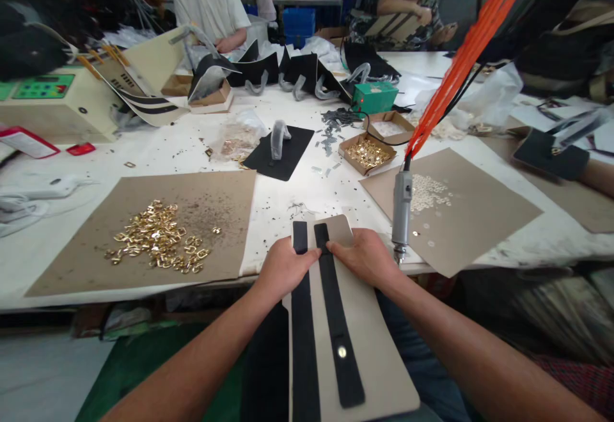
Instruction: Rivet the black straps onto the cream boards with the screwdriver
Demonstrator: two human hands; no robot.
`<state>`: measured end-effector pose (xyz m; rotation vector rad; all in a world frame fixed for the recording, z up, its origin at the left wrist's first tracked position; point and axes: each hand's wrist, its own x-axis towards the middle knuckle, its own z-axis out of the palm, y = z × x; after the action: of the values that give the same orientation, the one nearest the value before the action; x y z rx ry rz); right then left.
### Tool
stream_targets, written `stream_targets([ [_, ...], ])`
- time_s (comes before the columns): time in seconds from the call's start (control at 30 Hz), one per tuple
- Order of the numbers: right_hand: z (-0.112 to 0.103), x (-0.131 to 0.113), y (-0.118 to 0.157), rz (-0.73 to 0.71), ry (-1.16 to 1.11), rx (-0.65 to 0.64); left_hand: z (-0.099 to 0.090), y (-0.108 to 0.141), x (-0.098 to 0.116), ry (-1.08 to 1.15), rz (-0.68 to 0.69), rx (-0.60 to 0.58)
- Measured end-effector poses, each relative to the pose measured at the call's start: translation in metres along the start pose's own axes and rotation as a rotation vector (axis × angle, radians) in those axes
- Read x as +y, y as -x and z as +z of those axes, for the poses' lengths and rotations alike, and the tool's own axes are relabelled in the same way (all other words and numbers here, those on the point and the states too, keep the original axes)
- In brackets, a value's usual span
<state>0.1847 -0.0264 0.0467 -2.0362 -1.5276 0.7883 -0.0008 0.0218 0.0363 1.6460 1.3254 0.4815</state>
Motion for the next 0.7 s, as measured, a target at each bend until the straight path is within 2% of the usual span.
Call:
stream_targets([
  [0.27, 0.001, -0.001, -0.007, 0.025, 0.054, -0.006, -0.003, -0.007, 0.011, -0.075, 0.019, -0.017],
  [0.57, 0.005, -0.002, -0.013, 0.046, 0.103, -0.008, 0.0, -0.011, 0.006, -0.013, -0.051, -0.019],
  [0.7, 0.005, 0.002, -0.011, 0.041, 0.03, 0.007, 0.002, -0.004, 0.006, -0.035, -0.059, 0.013],
])
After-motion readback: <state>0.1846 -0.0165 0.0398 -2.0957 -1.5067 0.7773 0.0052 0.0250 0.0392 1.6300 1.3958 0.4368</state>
